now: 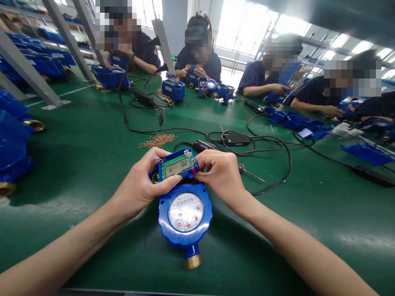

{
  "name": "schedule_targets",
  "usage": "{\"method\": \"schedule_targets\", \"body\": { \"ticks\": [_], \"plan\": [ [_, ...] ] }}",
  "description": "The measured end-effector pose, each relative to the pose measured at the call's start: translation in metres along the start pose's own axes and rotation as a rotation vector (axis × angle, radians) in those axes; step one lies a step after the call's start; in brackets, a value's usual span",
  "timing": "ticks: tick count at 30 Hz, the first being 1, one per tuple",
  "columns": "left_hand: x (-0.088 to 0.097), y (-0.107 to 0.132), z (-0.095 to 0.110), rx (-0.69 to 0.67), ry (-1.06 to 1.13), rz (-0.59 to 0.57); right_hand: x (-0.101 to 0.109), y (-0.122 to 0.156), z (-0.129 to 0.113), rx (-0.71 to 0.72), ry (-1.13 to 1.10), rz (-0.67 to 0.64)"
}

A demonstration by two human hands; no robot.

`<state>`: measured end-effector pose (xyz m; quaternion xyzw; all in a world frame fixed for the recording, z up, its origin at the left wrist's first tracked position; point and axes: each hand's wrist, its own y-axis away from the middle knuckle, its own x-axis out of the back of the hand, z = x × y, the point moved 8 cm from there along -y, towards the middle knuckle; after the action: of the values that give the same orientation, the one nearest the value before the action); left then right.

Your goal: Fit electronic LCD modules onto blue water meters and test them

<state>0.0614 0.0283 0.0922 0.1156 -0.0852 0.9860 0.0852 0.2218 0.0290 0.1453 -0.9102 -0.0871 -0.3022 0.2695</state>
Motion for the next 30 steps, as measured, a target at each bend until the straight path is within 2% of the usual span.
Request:
{"method": "schedule_targets", "body": {
  "ticks": [3,8,12,15,20,26,30],
  "plan": [
    [-0.001,0.001,0.001,0.014,-0.040,-0.027,0.001,0.000,0.003,0.005,-0.030,-0.027],
    [-0.002,0.001,0.002,0.021,-0.083,-0.052,-0.001,-0.005,0.007,-0.066,-0.121,-0.268],
    [-0.004,0.001,0.002,0.028,-0.091,-0.053,0.002,-0.009,0.006,-0.079,-0.094,-0.348],
    [-0.004,0.002,0.004,0.042,-0.084,-0.051,0.005,-0.006,0.002,-0.010,0.002,-0.401],
    [-0.004,0.002,0.010,0.039,-0.145,-0.052,0.009,0.015,-0.004,0.094,0.073,-0.503],
    [-0.006,0.002,0.009,0.024,-0.226,-0.082,0.010,0.031,-0.001,0.152,0.109,-0.430],
    [-0.008,0.003,0.005,0.027,-0.240,-0.102,0.017,0.034,-0.001,0.203,0.035,-0.266]
  ]
}}
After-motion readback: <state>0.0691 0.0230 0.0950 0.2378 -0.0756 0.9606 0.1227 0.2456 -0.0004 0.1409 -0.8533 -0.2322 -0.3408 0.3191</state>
